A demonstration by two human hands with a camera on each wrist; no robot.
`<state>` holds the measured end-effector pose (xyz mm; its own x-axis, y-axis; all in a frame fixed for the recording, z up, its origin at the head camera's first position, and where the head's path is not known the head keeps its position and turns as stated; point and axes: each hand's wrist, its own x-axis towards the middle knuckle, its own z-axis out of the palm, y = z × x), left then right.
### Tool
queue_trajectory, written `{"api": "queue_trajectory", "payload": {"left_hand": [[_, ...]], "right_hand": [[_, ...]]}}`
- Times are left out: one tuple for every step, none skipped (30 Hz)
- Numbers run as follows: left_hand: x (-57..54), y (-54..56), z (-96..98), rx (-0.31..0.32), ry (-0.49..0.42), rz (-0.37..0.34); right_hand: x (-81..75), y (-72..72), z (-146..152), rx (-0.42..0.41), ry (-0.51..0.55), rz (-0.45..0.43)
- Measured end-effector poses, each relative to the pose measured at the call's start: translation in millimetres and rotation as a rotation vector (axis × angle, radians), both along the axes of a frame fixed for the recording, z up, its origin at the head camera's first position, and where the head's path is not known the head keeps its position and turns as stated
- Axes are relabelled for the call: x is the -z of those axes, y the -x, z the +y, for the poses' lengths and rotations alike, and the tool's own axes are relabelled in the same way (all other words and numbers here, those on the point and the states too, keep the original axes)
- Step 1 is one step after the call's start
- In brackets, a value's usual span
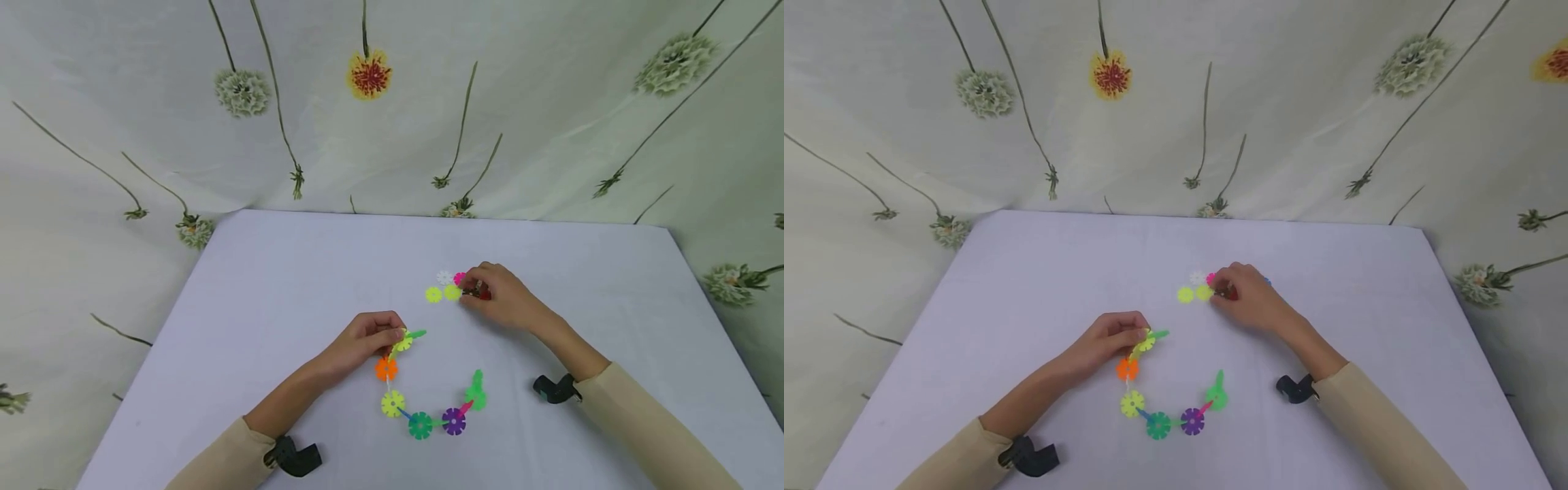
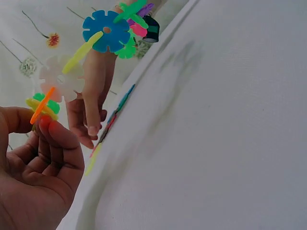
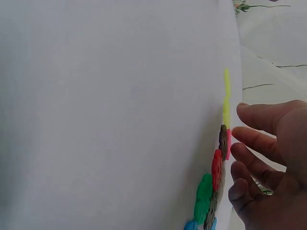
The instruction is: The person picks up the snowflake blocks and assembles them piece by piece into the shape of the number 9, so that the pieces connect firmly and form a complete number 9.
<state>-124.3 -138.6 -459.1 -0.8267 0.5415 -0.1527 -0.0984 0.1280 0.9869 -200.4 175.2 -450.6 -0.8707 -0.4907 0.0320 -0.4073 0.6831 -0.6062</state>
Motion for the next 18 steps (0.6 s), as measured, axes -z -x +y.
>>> {"api": "queue_trajectory", "payload": {"left_hand": [[-0.3, 0.0, 0.4, -0.001, -0.002, -0.006], [-0.5, -0.1, 0.7, -0.004, 0.000, -0.012], [-0.8, 0.0, 0.9, -0.006, 0.001, -0.018], [-0.9, -0.1, 1.3, -0.009, 0.003, -0.022], [-0.9, 0.0, 1.6, -0.012, 0.004, -0.026], [-1.2, -0.1, 1.9, -0.014, 0.006, -0.029], [-1.7, -0.1, 2.2, -0.017, 0.007, -0.032], [-2.1, -0.1, 2.2, -0.019, 0.008, -0.034], [-2.6, -0.2, 2.2, -0.021, 0.008, -0.037], [-3.1, -0.3, 2.0, -0.023, 0.007, -0.040], [-3.5, -0.3, 1.8, -0.024, 0.007, -0.043], [-3.7, -0.3, 1.5, -0.025, 0.007, -0.046], [-3.7, -0.2, 1.2, -0.025, 0.008, -0.047], [-3.5, -0.1, 0.8, -0.026, 0.009, -0.050], [-3.3, 0.1, 0.5, -0.028, 0.011, -0.052], [-3.1, 0.2, 0.2, -0.029, 0.012, -0.053], [-2.7, 0.5, 0.0, -0.029, 0.014, -0.052], [-2.5, 0.7, 0.0, -0.030, 0.016, -0.052]], "right_hand": [[2.4, 2.6, -2, 0.003, -0.006, 0.014], [4.3, 5.0, -4, 0.003, -0.012, 0.028], [5.5, 6.7, -7, 0.002, -0.018, 0.039], [6.9, 8.1, -8, -0.002, -0.024, 0.050], [7.9, 9.2, -10, -0.007, -0.031, 0.061], [8.3, 9.9, -12, -0.007, -0.038, 0.063], [8.7, 10.6, -13, -0.010, -0.044, 0.069], [8.8, 11.1, -14, -0.010, -0.050, 0.068], [8.3, 11.2, -15, -0.010, -0.054, 0.063], [8.2, 11.5, -15, -0.010, -0.055, 0.060], [7.8, 11.5, -16, -0.011, -0.055, 0.051], [7.3, 11.5, -16, -0.012, -0.053, 0.043], [6.9, 11.6, -16, -0.017, -0.048, 0.039], [6.3, 11.5, -16, -0.023, -0.038, 0.031], [5.6, 11.3, -16, -0.030, -0.026, 0.020], [4.8, 10.6, -17, -0.037, -0.011, 0.013], [4.2, 9.6, -17, -0.044, 0.009, 0.006], [3.6, 8.4, -17, -0.050, 0.034, -0.002]]}}
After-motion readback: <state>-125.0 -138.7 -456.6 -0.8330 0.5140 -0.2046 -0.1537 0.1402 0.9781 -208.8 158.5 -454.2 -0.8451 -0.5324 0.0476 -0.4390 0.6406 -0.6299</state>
